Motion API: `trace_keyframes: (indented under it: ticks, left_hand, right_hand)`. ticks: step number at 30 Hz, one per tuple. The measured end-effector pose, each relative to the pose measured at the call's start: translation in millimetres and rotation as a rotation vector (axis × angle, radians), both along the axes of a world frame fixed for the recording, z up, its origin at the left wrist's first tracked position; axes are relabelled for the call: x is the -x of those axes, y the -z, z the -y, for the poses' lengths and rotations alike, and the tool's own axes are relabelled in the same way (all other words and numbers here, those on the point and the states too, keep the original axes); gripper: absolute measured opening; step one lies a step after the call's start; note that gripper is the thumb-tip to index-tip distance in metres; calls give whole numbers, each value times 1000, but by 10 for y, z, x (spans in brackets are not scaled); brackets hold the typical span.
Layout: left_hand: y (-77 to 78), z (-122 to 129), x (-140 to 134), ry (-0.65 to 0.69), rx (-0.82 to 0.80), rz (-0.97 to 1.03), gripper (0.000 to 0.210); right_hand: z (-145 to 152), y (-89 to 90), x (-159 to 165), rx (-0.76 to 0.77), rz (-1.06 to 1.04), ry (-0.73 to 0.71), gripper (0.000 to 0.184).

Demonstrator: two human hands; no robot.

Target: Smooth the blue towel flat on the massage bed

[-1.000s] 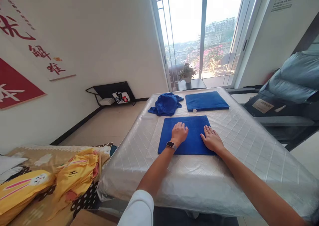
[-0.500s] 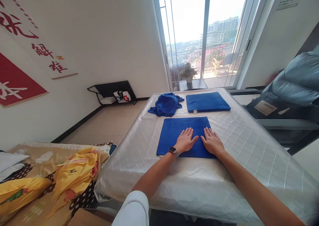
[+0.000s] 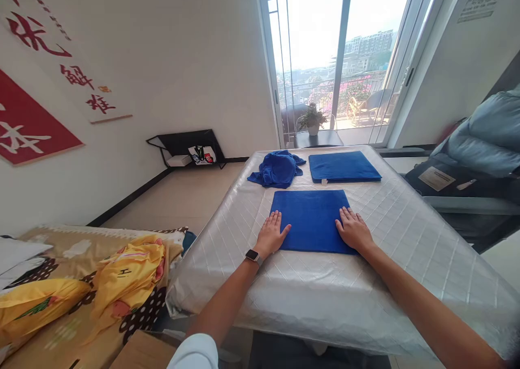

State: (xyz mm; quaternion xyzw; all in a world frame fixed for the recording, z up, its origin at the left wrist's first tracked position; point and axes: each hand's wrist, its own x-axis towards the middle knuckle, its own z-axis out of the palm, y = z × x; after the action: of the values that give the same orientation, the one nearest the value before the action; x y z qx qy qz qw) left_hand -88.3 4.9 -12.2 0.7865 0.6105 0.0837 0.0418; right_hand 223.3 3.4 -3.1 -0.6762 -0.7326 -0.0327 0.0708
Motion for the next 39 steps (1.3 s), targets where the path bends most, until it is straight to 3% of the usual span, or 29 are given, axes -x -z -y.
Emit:
trace_keyframes:
  ticks: [3, 7, 12, 14, 17, 21, 24, 27, 30, 35, 39]
  left_hand:
    - [1, 6, -23, 0, -13, 3, 81]
    - [0, 4, 6, 3, -34, -24, 80]
    - [-163, -15, -92, -26, -65, -77, 81]
    - [-255, 8, -310, 31, -74, -47, 81]
    - [-322, 95, -845, 264, -113, 5, 76]
    - [-247, 209, -1557, 463, -155, 10, 70]
    - [-152, 234, -1746, 506, -138, -10, 69]
    - [-90, 235, -1572, 487, -115, -25, 71]
    - [-74, 234, -1150, 422, -82, -37, 69]
    - [-96, 264, -331, 164, 20, -76, 71]
    - [-92, 352, 17, 87, 45, -84, 77]
  right_hand:
    - [172, -41, 6, -42, 34, -49, 62]
    - [438, 29, -37, 73, -1, -30, 68]
    - [563, 131, -83, 126, -41, -16, 71]
    - [553, 141, -86, 125, -50, -15, 71]
    - [535, 149, -89, 120, -46, -22, 71]
    - [550, 166, -104, 104, -24, -36, 67]
    - [566, 166, -111, 94, -13, -49, 64]
    - [565, 161, -107, 98, -18, -45, 66]
    - [553, 166, -103, 104, -35, -43, 70]
    - [546, 171, -102, 119, -50, -30, 70]
    - [558, 137, -93, 131, -61, -25, 71]
